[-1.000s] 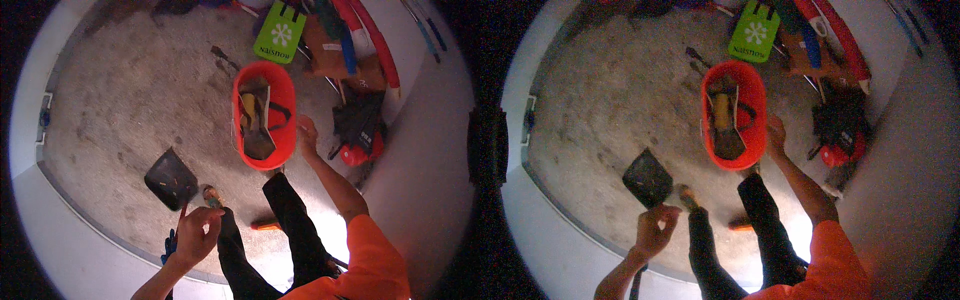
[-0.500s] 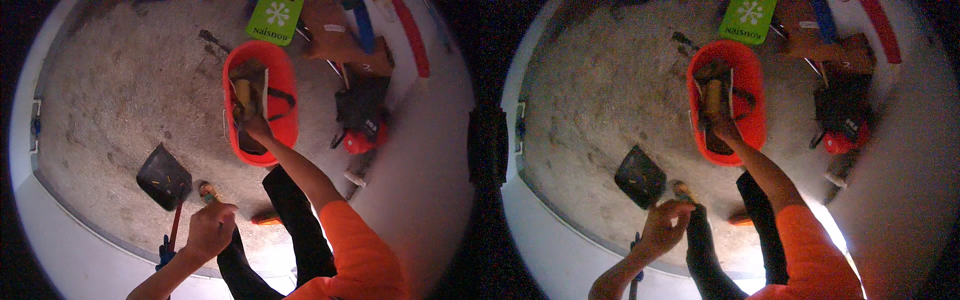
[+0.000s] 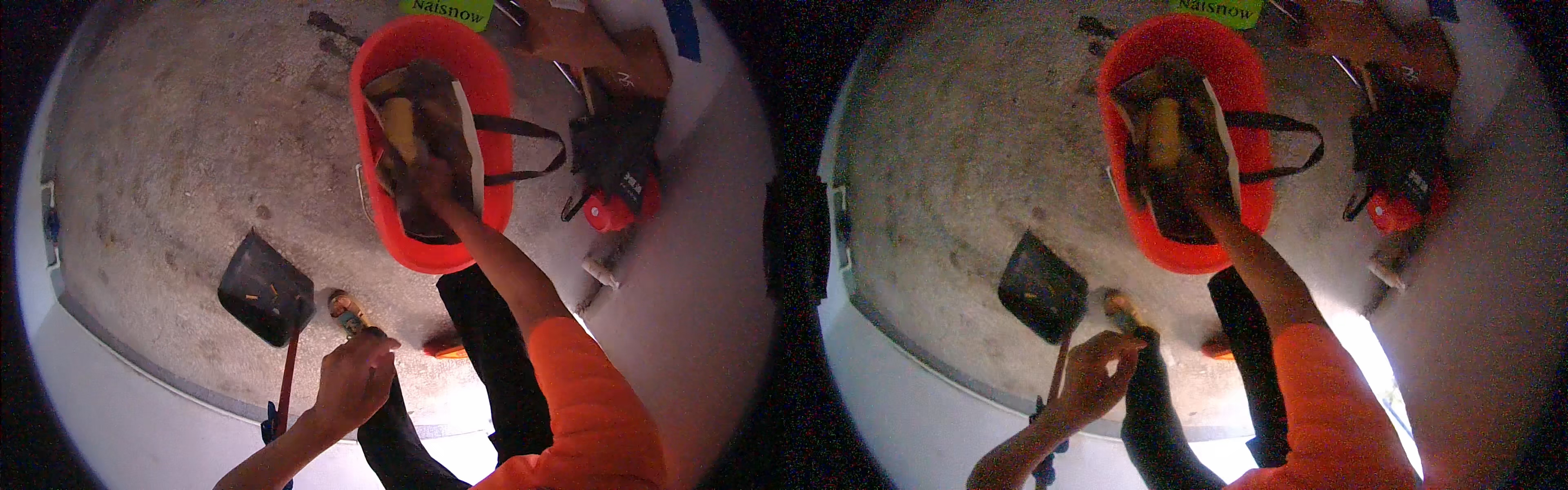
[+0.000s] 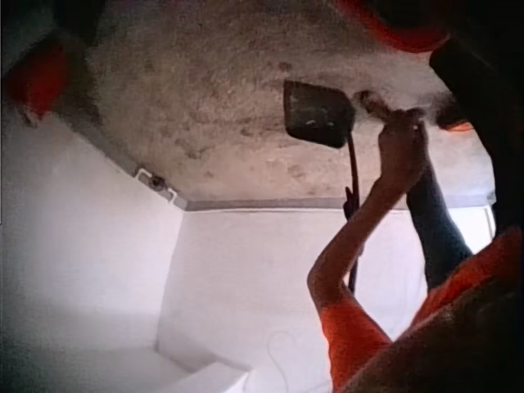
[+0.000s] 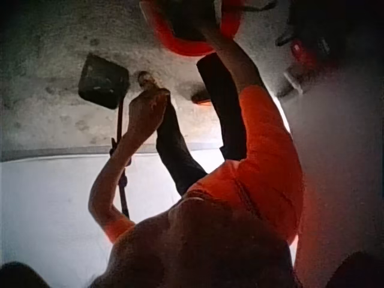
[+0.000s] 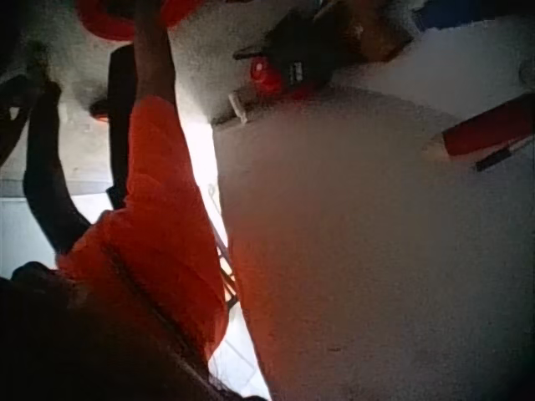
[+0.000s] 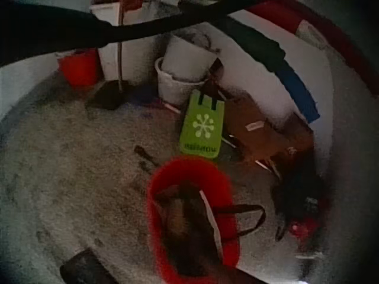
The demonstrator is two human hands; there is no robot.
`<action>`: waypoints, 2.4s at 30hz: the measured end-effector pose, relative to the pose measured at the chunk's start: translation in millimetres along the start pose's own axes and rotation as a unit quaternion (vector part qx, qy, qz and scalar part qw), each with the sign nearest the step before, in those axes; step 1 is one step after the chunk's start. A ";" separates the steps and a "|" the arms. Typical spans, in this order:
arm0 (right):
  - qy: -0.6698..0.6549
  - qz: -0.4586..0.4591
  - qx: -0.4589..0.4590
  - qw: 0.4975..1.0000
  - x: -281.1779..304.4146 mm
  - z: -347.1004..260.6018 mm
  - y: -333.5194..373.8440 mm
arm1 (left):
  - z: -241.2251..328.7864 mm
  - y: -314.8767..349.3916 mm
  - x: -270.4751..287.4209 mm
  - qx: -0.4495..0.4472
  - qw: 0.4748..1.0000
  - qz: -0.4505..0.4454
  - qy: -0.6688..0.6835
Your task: The person disposes of a green shopping bag into a red bucket, then sweeps debris from a tiled floor into a dustpan using a broom. The person moves from a storage area to a staircase landing, sweeping cigarette butts and other small debris into the dustpan.
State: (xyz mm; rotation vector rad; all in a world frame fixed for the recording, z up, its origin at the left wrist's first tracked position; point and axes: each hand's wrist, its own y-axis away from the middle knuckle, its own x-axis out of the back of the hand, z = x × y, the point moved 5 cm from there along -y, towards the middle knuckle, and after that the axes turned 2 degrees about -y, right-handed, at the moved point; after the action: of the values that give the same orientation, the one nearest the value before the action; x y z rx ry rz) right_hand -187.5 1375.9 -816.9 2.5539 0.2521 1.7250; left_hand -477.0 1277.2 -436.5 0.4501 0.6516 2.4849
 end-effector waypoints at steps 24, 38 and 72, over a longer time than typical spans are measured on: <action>-0.282 -0.098 0.130 0.945 240.3 -178.5 78.5 | -69.5 -199.5 -111.5 0.137 0.758 0.030 0.637; -0.714 -0.198 -0.303 0.600 199.0 -130.8 66.3 | -3.6 -149.7 -94.7 -0.047 0.979 0.186 -0.063; -0.671 -0.258 -0.479 0.504 210.3 -125.0 101.9 | -21.8 -156.9 -60.6 0.007 0.962 0.187 0.197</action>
State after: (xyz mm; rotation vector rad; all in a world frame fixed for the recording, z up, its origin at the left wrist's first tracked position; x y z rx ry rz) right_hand -215.5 1303.3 -563.5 1.7506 -0.0700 -0.5551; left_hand -374.2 1352.1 -548.7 0.0808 0.7972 2.9689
